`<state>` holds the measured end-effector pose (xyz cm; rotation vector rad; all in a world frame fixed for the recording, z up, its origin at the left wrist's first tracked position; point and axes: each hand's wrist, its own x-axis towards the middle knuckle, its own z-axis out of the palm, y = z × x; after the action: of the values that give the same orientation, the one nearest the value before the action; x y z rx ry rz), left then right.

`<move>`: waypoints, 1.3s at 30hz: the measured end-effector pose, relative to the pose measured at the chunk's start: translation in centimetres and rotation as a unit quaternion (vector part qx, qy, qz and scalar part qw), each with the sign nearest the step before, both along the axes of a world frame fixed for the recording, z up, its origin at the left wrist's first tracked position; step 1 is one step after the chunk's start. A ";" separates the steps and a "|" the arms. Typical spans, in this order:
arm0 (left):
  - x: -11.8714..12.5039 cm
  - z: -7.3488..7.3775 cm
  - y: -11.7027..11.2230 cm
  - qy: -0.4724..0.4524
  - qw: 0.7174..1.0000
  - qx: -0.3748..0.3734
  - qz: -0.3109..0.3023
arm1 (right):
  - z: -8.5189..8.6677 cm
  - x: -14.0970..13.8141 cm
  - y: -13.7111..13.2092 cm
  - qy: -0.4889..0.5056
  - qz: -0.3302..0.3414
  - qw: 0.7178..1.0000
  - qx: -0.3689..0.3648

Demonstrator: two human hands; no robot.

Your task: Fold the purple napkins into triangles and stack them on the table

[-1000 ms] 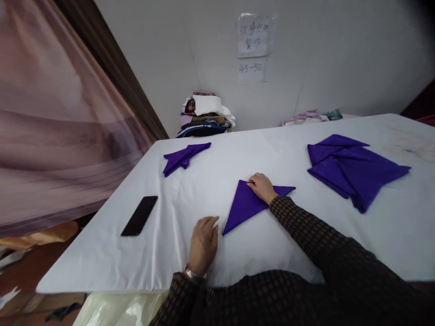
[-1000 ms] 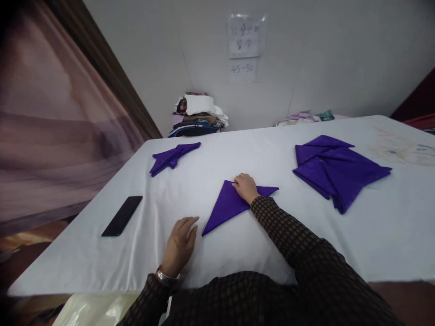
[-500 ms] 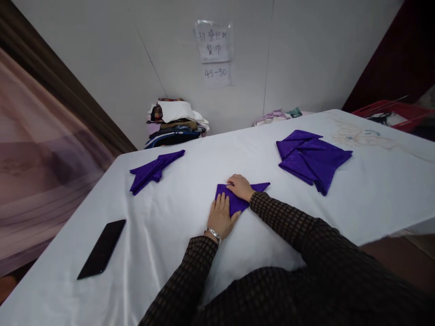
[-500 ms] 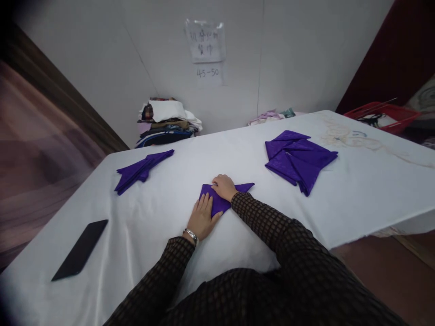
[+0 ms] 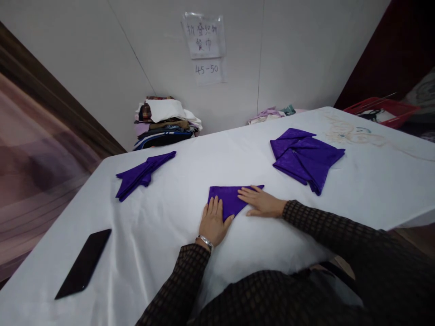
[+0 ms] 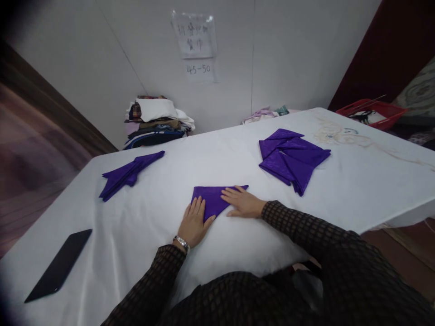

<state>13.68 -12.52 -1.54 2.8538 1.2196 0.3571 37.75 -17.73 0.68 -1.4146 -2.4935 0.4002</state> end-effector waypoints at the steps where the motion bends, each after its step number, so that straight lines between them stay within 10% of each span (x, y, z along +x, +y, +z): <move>1: 0.0 0.0 0.0 -0.001 1.000 -0.001 0.001 | -0.2 1.2 0.3 -0.009 -0.019 1.000 -0.001; 11: -0.1 -0.1 0.1 -0.003 1.000 -0.001 -0.001 | -0.6 7.6 1.1 -0.037 -0.219 0.975 0.009; 19: 0.1 0.2 0.0 0.006 1.000 -0.012 0.006 | 0.1 0.3 -1.4 -0.019 -0.035 0.999 0.013; 30: 0.3 0.9 -0.5 0.039 0.998 -0.042 0.021 | -1.0 5.3 0.7 -0.089 -0.182 0.979 0.022; 39: 0.4 1.2 -0.4 0.044 0.997 -0.062 0.024 | -0.3 -4.0 -1.0 -0.036 0.000 0.998 0.049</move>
<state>14.05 -12.95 -0.33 2.7644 1.2792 0.1517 33.76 -18.73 0.35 -1.4165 -2.5321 0.2277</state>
